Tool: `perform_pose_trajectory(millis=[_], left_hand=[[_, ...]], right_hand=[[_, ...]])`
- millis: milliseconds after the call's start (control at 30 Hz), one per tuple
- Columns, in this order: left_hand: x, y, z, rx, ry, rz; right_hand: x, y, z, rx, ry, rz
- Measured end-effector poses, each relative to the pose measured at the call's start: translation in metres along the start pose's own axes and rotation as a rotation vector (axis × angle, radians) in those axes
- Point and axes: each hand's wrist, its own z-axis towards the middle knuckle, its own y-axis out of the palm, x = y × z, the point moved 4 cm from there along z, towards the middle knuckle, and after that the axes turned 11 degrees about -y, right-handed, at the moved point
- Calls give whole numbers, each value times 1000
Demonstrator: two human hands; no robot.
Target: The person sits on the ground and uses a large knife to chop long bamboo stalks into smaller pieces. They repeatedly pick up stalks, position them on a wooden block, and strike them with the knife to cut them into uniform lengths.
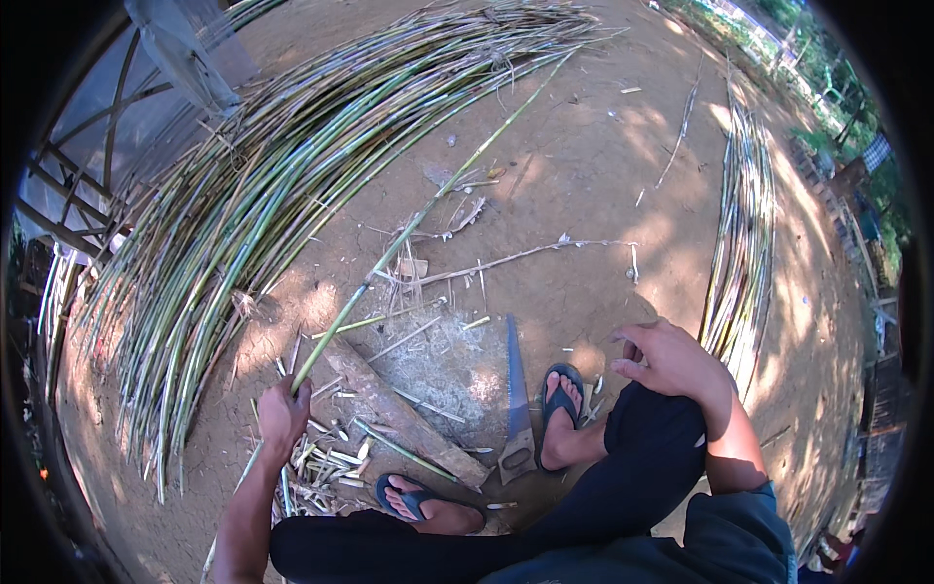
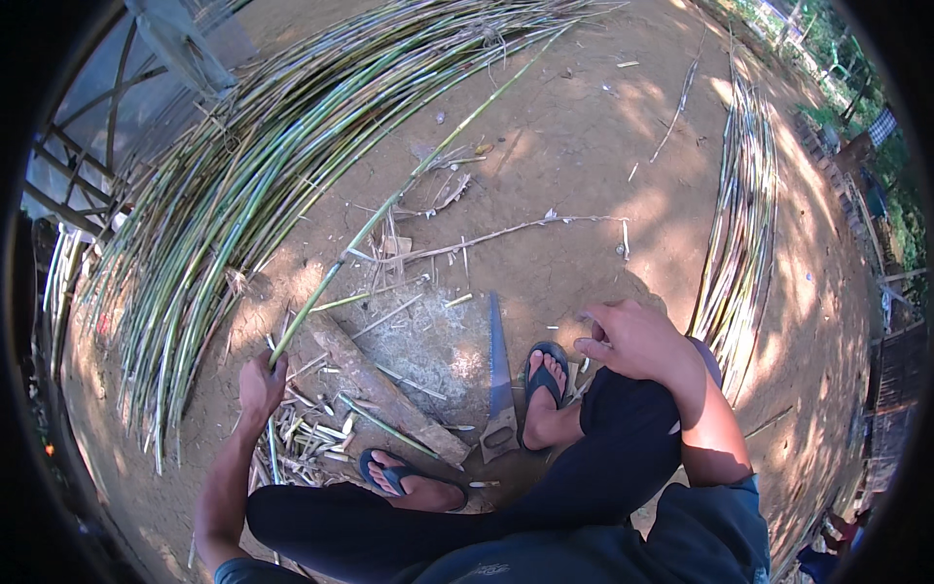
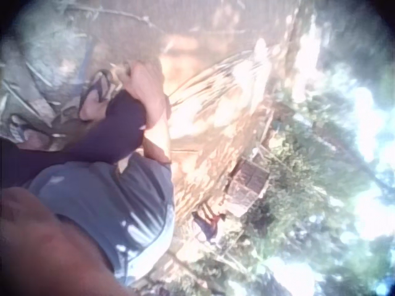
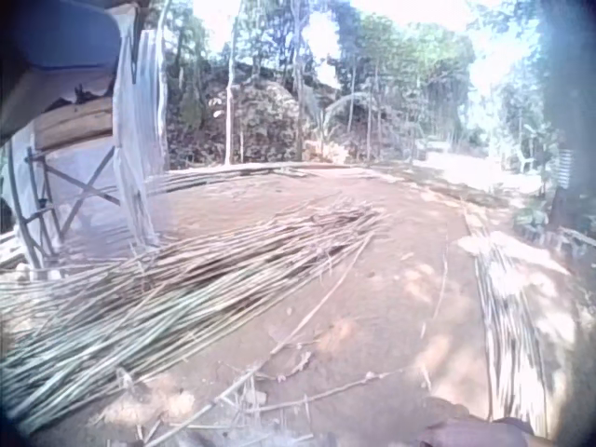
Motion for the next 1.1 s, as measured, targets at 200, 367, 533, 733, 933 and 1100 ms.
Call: perform_pose_trajectory(millis=[200,367,533,733,933,1100], left_hand=[[71,-88,-85,211,80,215],[91,-122,-160,360,63,265],[67,-133,-255,383,9,272],[11,-151,-335,354,-58,281],[-50,-157,-307,533,-144,310],[-42,-151,-246,445,-50,365]], right_hand=[[-27,3,13,-105,-1,101],[-61,28,63,-33,163,1051],[-99,61,104,380,83,1439],[-118,100,111,323,346,1588],[-17,36,177,854,462,1453],[63,-11,231,1037,338,1316]])
